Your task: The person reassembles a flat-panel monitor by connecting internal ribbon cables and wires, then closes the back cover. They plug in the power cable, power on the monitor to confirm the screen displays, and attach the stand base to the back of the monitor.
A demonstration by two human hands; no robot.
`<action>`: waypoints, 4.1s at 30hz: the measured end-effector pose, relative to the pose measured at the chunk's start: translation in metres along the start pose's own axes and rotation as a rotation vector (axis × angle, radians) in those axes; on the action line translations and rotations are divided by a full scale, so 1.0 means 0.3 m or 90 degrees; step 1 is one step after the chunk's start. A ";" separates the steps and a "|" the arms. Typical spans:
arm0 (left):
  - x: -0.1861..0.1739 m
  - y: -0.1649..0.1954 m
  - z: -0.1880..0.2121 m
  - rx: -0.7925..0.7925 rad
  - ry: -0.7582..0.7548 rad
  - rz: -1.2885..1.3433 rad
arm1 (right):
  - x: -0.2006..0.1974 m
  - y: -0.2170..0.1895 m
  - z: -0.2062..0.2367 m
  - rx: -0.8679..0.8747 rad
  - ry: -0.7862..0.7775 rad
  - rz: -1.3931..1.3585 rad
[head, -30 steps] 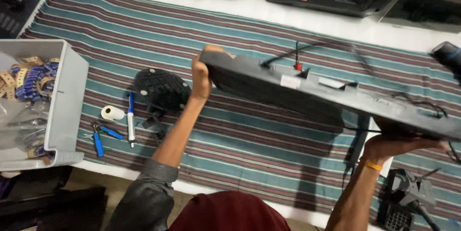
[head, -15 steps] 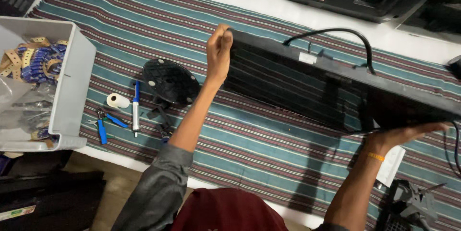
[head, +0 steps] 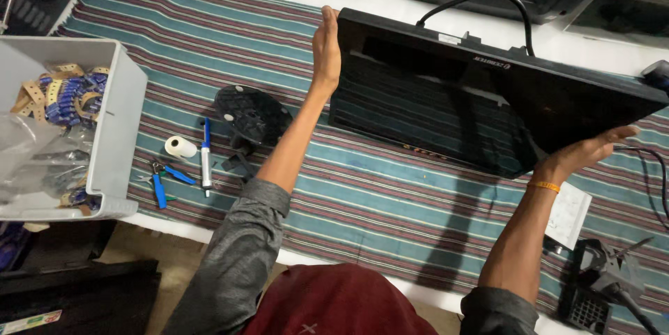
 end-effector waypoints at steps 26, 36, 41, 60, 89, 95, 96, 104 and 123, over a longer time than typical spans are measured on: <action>0.015 0.281 0.050 0.107 -0.247 0.082 | -0.078 0.005 0.058 0.012 -0.016 -0.103; 0.065 0.341 0.041 0.069 -0.270 -0.044 | -0.103 0.033 0.075 0.084 0.018 -0.111; 0.068 0.349 0.040 0.074 -0.274 -0.068 | -0.091 0.000 0.079 0.079 0.001 -0.090; -0.304 0.095 0.901 -0.098 0.085 0.324 | -0.587 0.018 0.480 0.321 -0.045 -0.215; -0.386 -0.132 1.135 -0.268 0.078 0.413 | -0.646 -0.044 0.553 0.377 -0.097 -0.148; -0.339 -0.063 1.098 -0.303 0.061 0.493 | -0.590 -0.026 0.531 0.374 -0.096 -0.144; -0.334 -0.034 1.077 -0.283 0.051 0.426 | -0.569 -0.013 0.520 0.374 -0.096 -0.144; -0.239 0.165 0.764 -0.184 0.039 0.263 | -0.489 0.018 0.399 0.343 -0.079 -0.166; 0.003 0.206 0.111 0.260 0.018 -0.075 | -0.059 0.043 -0.022 0.186 0.087 -0.376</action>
Point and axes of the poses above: each hand's wrist, its own z-axis away from the middle knuckle, its own x-axis out of the palm, y = z × x, the point moved 5 cm from there along -z, towards the middle knuckle, and after that the axes turned 7 degrees about -x, right-handed, at the moved point
